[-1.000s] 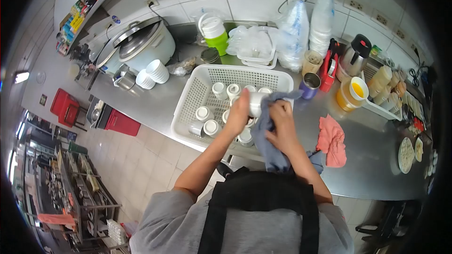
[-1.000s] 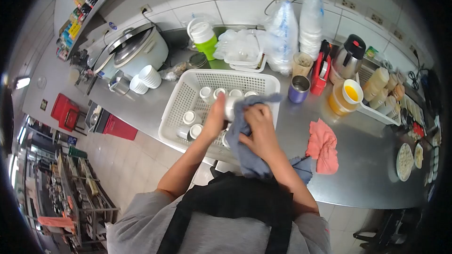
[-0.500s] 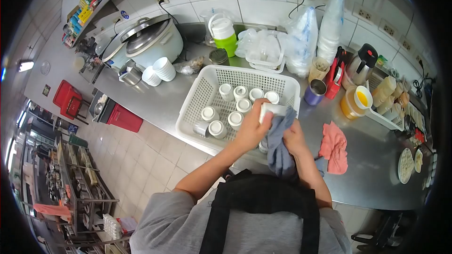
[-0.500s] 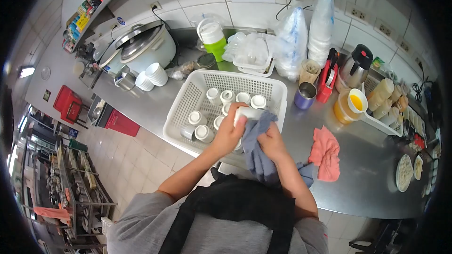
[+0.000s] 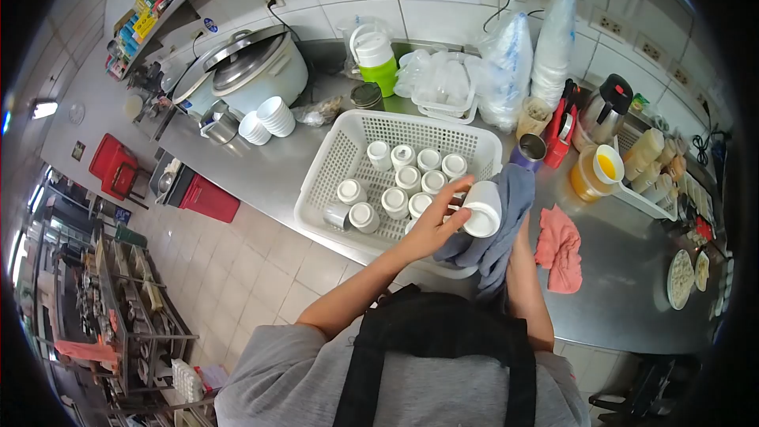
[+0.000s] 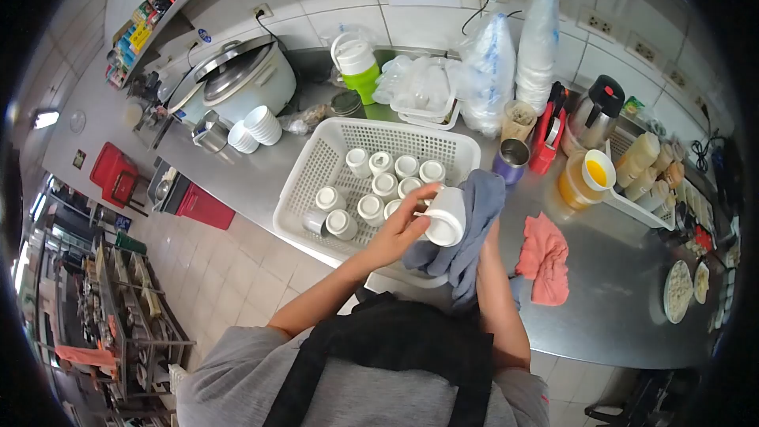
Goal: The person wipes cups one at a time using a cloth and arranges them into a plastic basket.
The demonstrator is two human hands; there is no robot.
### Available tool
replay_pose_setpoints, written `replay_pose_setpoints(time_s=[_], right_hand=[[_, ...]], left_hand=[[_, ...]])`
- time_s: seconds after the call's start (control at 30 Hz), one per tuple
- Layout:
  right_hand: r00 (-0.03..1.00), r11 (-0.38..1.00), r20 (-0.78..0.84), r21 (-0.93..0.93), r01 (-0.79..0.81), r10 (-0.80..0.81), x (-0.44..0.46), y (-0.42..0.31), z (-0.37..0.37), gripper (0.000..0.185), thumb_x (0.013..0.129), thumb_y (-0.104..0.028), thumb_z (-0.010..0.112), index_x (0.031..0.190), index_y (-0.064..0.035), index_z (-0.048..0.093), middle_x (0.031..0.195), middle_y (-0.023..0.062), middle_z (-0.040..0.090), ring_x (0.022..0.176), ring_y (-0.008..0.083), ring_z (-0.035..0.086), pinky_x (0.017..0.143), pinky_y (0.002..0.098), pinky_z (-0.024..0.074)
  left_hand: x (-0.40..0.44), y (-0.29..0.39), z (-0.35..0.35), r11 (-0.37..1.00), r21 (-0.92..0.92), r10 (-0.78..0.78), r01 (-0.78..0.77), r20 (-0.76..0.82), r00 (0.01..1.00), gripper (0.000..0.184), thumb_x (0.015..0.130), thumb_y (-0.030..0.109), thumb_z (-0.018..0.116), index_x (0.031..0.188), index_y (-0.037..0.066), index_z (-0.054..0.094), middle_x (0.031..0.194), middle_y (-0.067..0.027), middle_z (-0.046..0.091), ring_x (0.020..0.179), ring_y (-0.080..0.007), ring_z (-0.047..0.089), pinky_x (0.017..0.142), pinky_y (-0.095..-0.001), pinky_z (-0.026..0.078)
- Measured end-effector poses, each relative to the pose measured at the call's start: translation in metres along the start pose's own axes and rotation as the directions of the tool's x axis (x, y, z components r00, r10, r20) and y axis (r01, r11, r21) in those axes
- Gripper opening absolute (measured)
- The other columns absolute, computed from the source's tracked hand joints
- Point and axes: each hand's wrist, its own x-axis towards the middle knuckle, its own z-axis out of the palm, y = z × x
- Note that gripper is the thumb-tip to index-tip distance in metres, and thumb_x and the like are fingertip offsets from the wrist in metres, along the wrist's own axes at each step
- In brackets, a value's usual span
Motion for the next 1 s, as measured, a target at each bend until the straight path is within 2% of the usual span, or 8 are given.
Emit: replay_pose_setpoints(time_s=[0.17, 0.3, 0.4, 0.53, 0.63, 0.8, 0.9, 1.0], right_hand=[[0.965, 0.952, 0.111, 0.173, -0.253, 0.236, 0.002, 0.003, 0.0, 0.038, 0.092, -0.016, 0.059, 0.127, -0.0021, 0.051, 0.113, 0.0058, 0.059, 0.1, 0.0153, 0.057, 0.089, 0.0285, 0.0463], [0.966, 0.967, 0.115, 0.087, -0.241, 0.23, -0.005, -0.007, 0.018, 0.04, 0.09, -0.015, 0.061, 0.127, -0.0016, 0.051, 0.114, 0.0065, 0.059, 0.1, 0.0155, 0.057, 0.089, 0.0288, 0.0459], [0.975, 0.981, 0.116, -0.062, -0.183, 0.189, -0.012, -0.03, 0.037, 0.042, 0.089, -0.014, 0.062, 0.127, -0.0012, 0.051, 0.114, 0.0069, 0.059, 0.101, 0.0155, 0.057, 0.09, 0.029, 0.0455], [0.984, 0.953, 0.125, -0.289, -0.087, 0.127, -0.036, -0.057, 0.072, 0.044, 0.087, -0.013, 0.064, 0.127, -0.0006, 0.051, 0.115, 0.0076, 0.059, 0.101, 0.0156, 0.057, 0.09, 0.0293, 0.0451], [0.982, 0.943, 0.158, -0.331, -0.046, 0.104, -0.048, -0.055, 0.08, 0.044, 0.087, -0.015, 0.064, 0.127, -0.0007, 0.051, 0.114, 0.0079, 0.06, 0.101, 0.0156, 0.057, 0.089, 0.0294, 0.0452], [0.971, 0.926, 0.216, -0.376, -0.011, 0.099, -0.036, -0.027, 0.052, 0.039, 0.093, -0.027, 0.056, 0.122, -0.0015, 0.054, 0.105, 0.0066, 0.063, 0.097, 0.0161, 0.058, 0.085, 0.0292, 0.0465], [0.97, 0.957, 0.049, -0.182, -0.225, 0.237, -0.014, -0.007, 0.047, 0.041, 0.095, -0.034, 0.05, 0.12, -0.0011, 0.055, 0.099, 0.0057, 0.064, 0.096, 0.0171, 0.059, 0.083, 0.0289, 0.0469], [0.963, 0.958, -0.002, -0.097, -0.269, 0.27, -0.012, 0.005, 0.039, 0.04, 0.094, -0.032, 0.051, 0.119, -0.0009, 0.056, 0.1, 0.0062, 0.063, 0.096, 0.0177, 0.059, 0.083, 0.0293, 0.0468]], left_hand=[[0.002, -0.007, -0.018, 0.98, 0.042, -0.199, 0.194, 0.157, 0.967, 0.064, 0.088, 0.026, 0.067, 0.139, 0.002, 0.038, 0.124, -0.0096, 0.052, 0.107, -0.0161, 0.053, 0.091, -0.03, 0.045], [-0.004, 0.002, -0.013, 0.979, 0.017, -0.202, 0.202, -0.013, 0.979, 0.071, 0.075, 0.023, 0.08, 0.132, -0.001, 0.045, 0.117, -0.0127, 0.056, 0.104, -0.0191, 0.06, 0.083, -0.03, 0.053], [-0.007, 0.008, -0.008, 0.982, 0.158, -0.057, 0.101, -0.262, 0.964, 0.072, 0.07, 0.02, 0.083, 0.129, -0.001, 0.047, 0.116, -0.0139, 0.057, 0.103, -0.0204, 0.062, 0.08, -0.0327, 0.056], [-0.01, -0.004, -0.007, 0.709, 0.698, 0.31, -0.102, -0.178, 0.934, 0.074, 0.066, 0.014, 0.081, 0.13, 0.0, 0.044, 0.119, -0.0187, 0.057, 0.102, -0.0305, 0.062, 0.082, -0.0372, 0.055], [-0.012, 0.0, -0.005, 0.632, 0.751, 0.337, -0.19, -0.046, 0.94, 0.079, 0.065, 0.011, 0.078, 0.133, 0.001, 0.038, 0.122, -0.0202, 0.053, 0.103, -0.0363, 0.059, 0.08, -0.0402, 0.054], [-0.019, 0.002, 0.003, 0.68, 0.72, 0.295, -0.136, -0.1, 0.95, 0.08, 0.066, 0.013, 0.078, 0.133, -0.001, 0.037, 0.126, -0.0204, 0.051, 0.104, -0.0378, 0.059, 0.079, -0.0409, 0.054], [-0.018, 0.0, 0.003, 0.705, 0.695, 0.307, -0.144, -0.116, 0.945, 0.08, 0.068, 0.016, 0.08, 0.134, -0.002, 0.037, 0.128, -0.0208, 0.05, 0.108, -0.0377, 0.058, 0.079, -0.04, 0.055], [-0.016, -0.005, 0.002, 0.733, 0.657, 0.337, -0.177, -0.125, 0.933, 0.08, 0.068, 0.017, 0.08, 0.134, -0.002, 0.038, 0.13, -0.0205, 0.05, 0.111, -0.0377, 0.057, 0.082, -0.0396, 0.055]])
